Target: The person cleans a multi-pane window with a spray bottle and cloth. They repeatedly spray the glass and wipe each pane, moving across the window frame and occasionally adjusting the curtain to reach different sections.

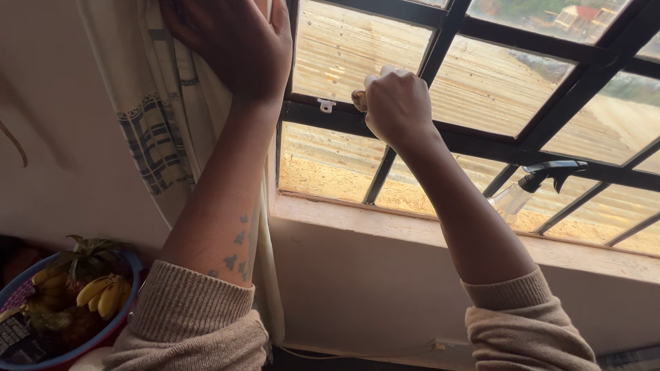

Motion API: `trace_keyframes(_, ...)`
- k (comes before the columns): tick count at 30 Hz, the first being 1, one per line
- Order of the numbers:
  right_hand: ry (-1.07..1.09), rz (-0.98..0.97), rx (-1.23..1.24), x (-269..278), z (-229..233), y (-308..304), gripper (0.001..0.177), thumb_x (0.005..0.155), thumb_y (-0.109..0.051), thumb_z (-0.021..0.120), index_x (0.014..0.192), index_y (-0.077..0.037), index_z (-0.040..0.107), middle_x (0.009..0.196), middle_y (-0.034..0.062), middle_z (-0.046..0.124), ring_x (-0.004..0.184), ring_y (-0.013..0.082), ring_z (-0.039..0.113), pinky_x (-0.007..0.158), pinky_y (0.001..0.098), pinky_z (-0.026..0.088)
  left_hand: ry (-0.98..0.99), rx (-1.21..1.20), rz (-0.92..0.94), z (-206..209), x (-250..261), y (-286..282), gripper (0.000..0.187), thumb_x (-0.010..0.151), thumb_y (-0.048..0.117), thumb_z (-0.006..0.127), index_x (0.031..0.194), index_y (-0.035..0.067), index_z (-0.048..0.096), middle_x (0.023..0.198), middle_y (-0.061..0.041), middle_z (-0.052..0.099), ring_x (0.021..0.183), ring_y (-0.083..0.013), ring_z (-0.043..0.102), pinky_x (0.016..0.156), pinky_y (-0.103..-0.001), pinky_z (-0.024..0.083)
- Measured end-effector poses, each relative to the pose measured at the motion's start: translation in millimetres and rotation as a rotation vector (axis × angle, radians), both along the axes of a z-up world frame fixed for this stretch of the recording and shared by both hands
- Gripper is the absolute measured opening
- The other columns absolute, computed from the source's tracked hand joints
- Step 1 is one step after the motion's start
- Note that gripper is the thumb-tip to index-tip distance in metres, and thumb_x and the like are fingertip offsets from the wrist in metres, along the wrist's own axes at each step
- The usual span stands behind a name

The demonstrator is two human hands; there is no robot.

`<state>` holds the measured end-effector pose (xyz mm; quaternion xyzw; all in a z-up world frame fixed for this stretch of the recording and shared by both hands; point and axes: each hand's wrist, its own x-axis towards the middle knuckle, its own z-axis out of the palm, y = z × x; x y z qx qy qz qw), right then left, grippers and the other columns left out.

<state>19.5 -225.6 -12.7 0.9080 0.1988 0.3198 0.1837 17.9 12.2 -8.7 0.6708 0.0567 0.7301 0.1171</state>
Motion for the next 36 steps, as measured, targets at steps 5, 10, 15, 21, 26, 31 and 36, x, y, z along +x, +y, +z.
trace_keyframes(5,-0.519,0.483,-0.166,11,-31,31,0.012,0.086,-0.015,0.081,0.083,-0.009,0.071,0.099,0.0091,0.072,0.105,0.0226,0.069,0.087,0.0344,0.066,-0.022,0.04,0.051,-7,6,-3,0.061,0.101,0.037,0.084,0.136,0.004,0.046,0.141,-0.028,0.046,0.135,-0.0485,0.043,0.115,-0.069,0.03)
trace_keyframes(10,-0.564,0.522,0.293,18,7,-12,0.024,0.082,-0.003,0.087,0.1,-0.01,0.07,0.105,0.0077,0.072,0.1,0.0253,0.066,0.076,0.0346,0.062,-0.065,0.027,0.122,-6,11,-6,0.073,0.102,0.039,0.074,0.152,0.002,0.034,0.151,-0.03,0.038,0.142,-0.0488,0.037,0.117,-0.07,0.028)
trace_keyframes(15,-0.771,0.525,0.54,33,-16,27,0.026,0.09,-0.001,0.083,0.105,-0.009,0.063,0.115,0.0064,0.065,0.115,0.0268,0.061,0.096,0.0409,0.059,-0.016,0.001,0.121,-5,9,-5,0.072,0.104,0.044,0.076,0.15,0.004,0.035,0.151,-0.024,0.042,0.141,-0.0467,0.04,0.116,-0.068,0.03)
trace_keyframes(21,-0.511,0.685,0.484,28,-35,103,0.03,0.082,0.002,0.081,0.105,-0.008,0.066,0.122,0.0076,0.064,0.126,0.032,0.054,0.105,0.0489,0.049,-0.054,0.008,0.138,-5,12,-5,0.075,0.104,0.041,0.072,0.154,0.004,0.032,0.155,-0.023,0.038,0.144,-0.0475,0.036,0.119,-0.07,0.026)
trace_keyframes(26,-0.514,0.665,0.296,36,-24,37,0.028,0.079,-0.007,0.087,0.101,-0.014,0.072,0.118,0.0041,0.068,0.12,0.0274,0.056,0.109,0.0472,0.046,-0.057,0.01,0.109,-10,9,-7,0.076,0.104,0.041,0.071,0.156,0.004,0.031,0.156,-0.02,0.038,0.145,-0.0461,0.036,0.119,-0.068,0.028)
trace_keyframes(31,-0.897,0.175,0.227,18,-54,-2,0.017,0.098,-0.016,0.083,0.104,-0.013,0.067,0.121,0.003,0.071,0.122,0.0229,0.063,0.125,0.0412,0.038,-0.101,0.02,0.131,-7,7,-8,0.075,0.106,0.041,0.072,0.157,0.007,0.028,0.157,-0.017,0.037,0.147,-0.0427,0.036,0.12,-0.068,0.028)
trace_keyframes(36,-0.825,0.087,0.105,-2,-76,-5,0.018,0.108,-0.014,0.065,0.093,-0.01,0.058,0.097,0.007,0.066,0.112,0.0227,0.066,0.114,0.0502,0.027,-0.092,0.017,0.141,-3,4,-8,0.08,0.106,0.043,0.074,0.156,0.005,0.025,0.155,-0.019,0.039,0.143,-0.0446,0.039,0.117,-0.068,0.03)
